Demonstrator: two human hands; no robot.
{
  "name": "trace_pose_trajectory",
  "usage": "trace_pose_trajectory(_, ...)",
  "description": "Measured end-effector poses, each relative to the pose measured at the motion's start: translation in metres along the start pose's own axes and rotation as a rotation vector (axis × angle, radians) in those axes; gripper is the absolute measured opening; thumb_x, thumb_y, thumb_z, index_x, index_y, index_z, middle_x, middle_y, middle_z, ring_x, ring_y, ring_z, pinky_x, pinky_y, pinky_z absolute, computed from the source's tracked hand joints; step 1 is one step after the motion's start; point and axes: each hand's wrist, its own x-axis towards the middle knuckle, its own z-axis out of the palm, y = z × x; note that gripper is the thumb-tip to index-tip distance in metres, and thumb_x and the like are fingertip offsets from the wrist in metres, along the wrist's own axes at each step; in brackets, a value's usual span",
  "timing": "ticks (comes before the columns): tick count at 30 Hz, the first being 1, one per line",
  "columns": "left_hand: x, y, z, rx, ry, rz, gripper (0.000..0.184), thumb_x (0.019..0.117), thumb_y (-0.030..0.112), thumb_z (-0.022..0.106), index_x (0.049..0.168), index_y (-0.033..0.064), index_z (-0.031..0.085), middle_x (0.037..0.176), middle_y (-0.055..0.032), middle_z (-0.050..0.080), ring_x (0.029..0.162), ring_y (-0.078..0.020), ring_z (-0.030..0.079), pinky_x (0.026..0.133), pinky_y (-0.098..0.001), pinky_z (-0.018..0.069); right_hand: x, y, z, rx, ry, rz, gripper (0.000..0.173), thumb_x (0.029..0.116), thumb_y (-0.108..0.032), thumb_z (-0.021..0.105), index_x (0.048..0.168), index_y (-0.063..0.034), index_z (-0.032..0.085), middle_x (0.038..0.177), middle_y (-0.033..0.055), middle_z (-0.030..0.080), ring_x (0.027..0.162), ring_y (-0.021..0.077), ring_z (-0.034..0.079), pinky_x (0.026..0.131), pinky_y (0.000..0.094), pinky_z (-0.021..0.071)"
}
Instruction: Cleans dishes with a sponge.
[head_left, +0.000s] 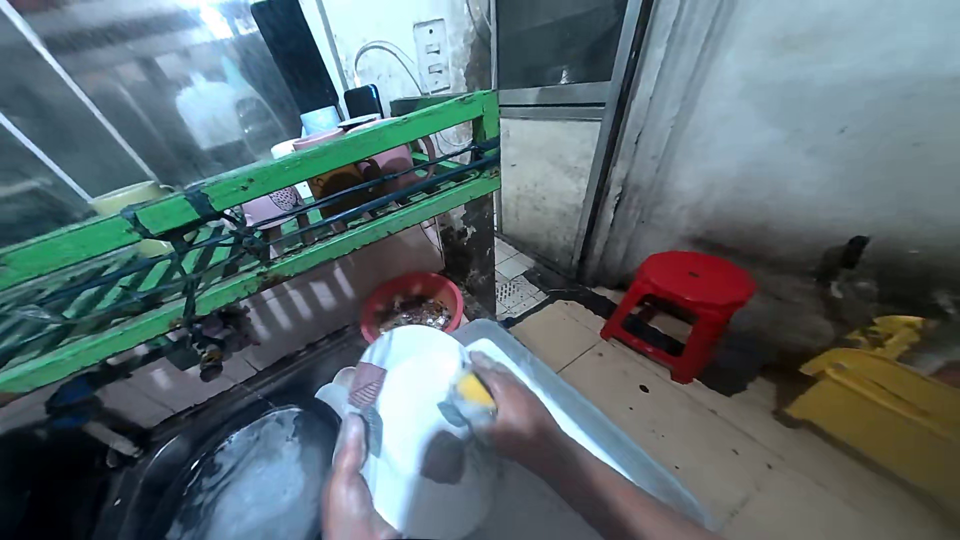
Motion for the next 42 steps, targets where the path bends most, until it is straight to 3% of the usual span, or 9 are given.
trace_pose_trajectory(7, -0.035, -0.024, 0.032, 0.253, 0.115, -0.073, 0.039, 0.112, 0.025, 0.03, 0.14, 0.0053, 0.048, 0.116, -0.0039, 0.07, 0.105, -0.0085, 0.068, 0.092, -0.0336, 0.059, 0.011, -0.033, 0.002, 0.344, 0.199, -0.039, 0.074, 0.082, -0.034, 0.08, 0.145, -0.0055, 0.055, 0.143, 0.0154, 0.06, 0.134, 0.027, 0.055, 0.117, 0.0512, 0.0386)
trace_pose_trajectory(11, -0.033, -0.014, 0.024, 0.362, 0.034, 0.276, 0.04, 0.1109, 0.031, 0.029, 0.131, 0.0048, 0.052, 0.108, 0.0068, 0.072, 0.104, 0.0, 0.067, 0.094, -0.0254, 0.0573, 0.032, 0.003, -0.032, 1.114, 0.385, 0.482, 0.062, 0.0903, -0.013, 0.073, 0.144, -0.0067, 0.045, 0.109, 0.0178, 0.066, 0.089, 0.026, 0.068, 0.075, 0.0443, 0.0583)
trace_pose_trajectory(17, 0.004, 0.004, 0.002, 0.155, 0.18, -0.162, 0.053, 0.11, 0.046, 0.024, 0.128, 0.0071, 0.055, 0.112, -0.0158, 0.068, 0.099, -0.0311, 0.069, 0.077, -0.0557, 0.0582, 0.012, -0.009, -0.08, 1.637, 0.445, 0.068, 0.029, 0.0951, -0.035, 0.054, 0.113, -0.0133, 0.059, 0.087, 0.0067, 0.07, 0.07, 0.0159, 0.069, 0.061, 0.0338, 0.0602)
trace_pose_trajectory(24, 0.0, -0.008, 0.009, 0.163, -0.067, -0.303, 0.042, 0.0761, -0.011, 0.052, 0.116, -0.0012, 0.056, 0.099, -0.0181, 0.072, 0.087, -0.0267, 0.073, 0.074, -0.0459, 0.0625, -0.009, 0.02, -0.043, 0.53, 0.163, 0.486, 0.068, 0.0849, -0.024, 0.081, 0.142, -0.002, 0.053, 0.118, 0.0212, 0.068, 0.106, 0.0313, 0.068, 0.095, 0.051, 0.0547)
trace_pose_trajectory(29, -0.028, -0.051, 0.024, 0.625, -0.123, -0.309, 0.02, 0.0982, 0.001, 0.045, 0.114, 0.004, 0.057, 0.089, -0.0014, 0.068, 0.082, -0.0103, 0.067, 0.076, -0.0328, 0.0578, -0.038, -0.023, 0.003, 0.237, 0.309, -0.268, 0.062, 0.0828, -0.036, 0.076, 0.133, -0.0005, 0.065, 0.131, 0.0148, 0.069, 0.127, 0.0262, 0.063, 0.111, 0.0482, 0.0486)
trace_pose_trajectory(32, -0.047, -0.048, 0.02, 0.712, -0.25, -0.338, 0.06, 0.0854, -0.016, 0.047, 0.144, -0.0044, 0.04, 0.114, -0.0097, 0.065, 0.098, -0.0108, 0.066, 0.086, -0.0335, 0.0577, -0.017, 0.002, -0.038, 0.474, 0.185, 0.231, 0.07, 0.0836, -0.022, 0.079, 0.143, 0.0033, 0.05, 0.124, 0.0232, 0.065, 0.113, 0.0303, 0.066, 0.099, 0.0475, 0.0534)
trace_pose_trajectory(35, -0.056, -0.046, 0.019, 0.798, -0.22, -0.37, 0.057, 0.0802, -0.016, 0.053, 0.136, -0.0065, 0.047, 0.109, -0.0082, 0.066, 0.094, -0.0088, 0.066, 0.083, -0.0311, 0.0574, 0.004, 0.02, -0.057, 0.514, 0.196, 0.512, 0.075, 0.0867, -0.015, 0.079, 0.151, -0.002, 0.042, 0.129, 0.0263, 0.061, 0.117, 0.0356, 0.063, 0.101, 0.0528, 0.0507)
trace_pose_trajectory(40, -0.04, -0.043, 0.018, 0.704, -0.186, -0.437, 0.029, 0.0846, -0.013, 0.057, 0.107, 0.0053, 0.058, 0.086, 0.0033, 0.067, 0.079, -0.0058, 0.065, 0.074, -0.0279, 0.0572, -0.029, -0.035, -0.021, 0.193, 0.104, -0.304, 0.054, 0.0819, -0.032, 0.08, 0.125, -0.0031, 0.068, 0.113, 0.0137, 0.074, 0.107, 0.0267, 0.07, 0.097, 0.05, 0.0553)
trace_pose_trajectory(42, -0.037, -0.044, 0.019, 0.623, -0.185, -0.42, 0.032, 0.0818, -0.014, 0.054, 0.106, 0.0067, 0.059, 0.085, 0.0033, 0.068, 0.077, -0.0061, 0.066, 0.072, -0.0279, 0.0579, -0.024, -0.029, -0.023, 0.257, 0.059, -0.227, 0.057, 0.0803, -0.037, 0.079, 0.126, -0.0044, 0.067, 0.113, 0.0113, 0.073, 0.108, 0.0217, 0.069, 0.097, 0.0449, 0.0564)
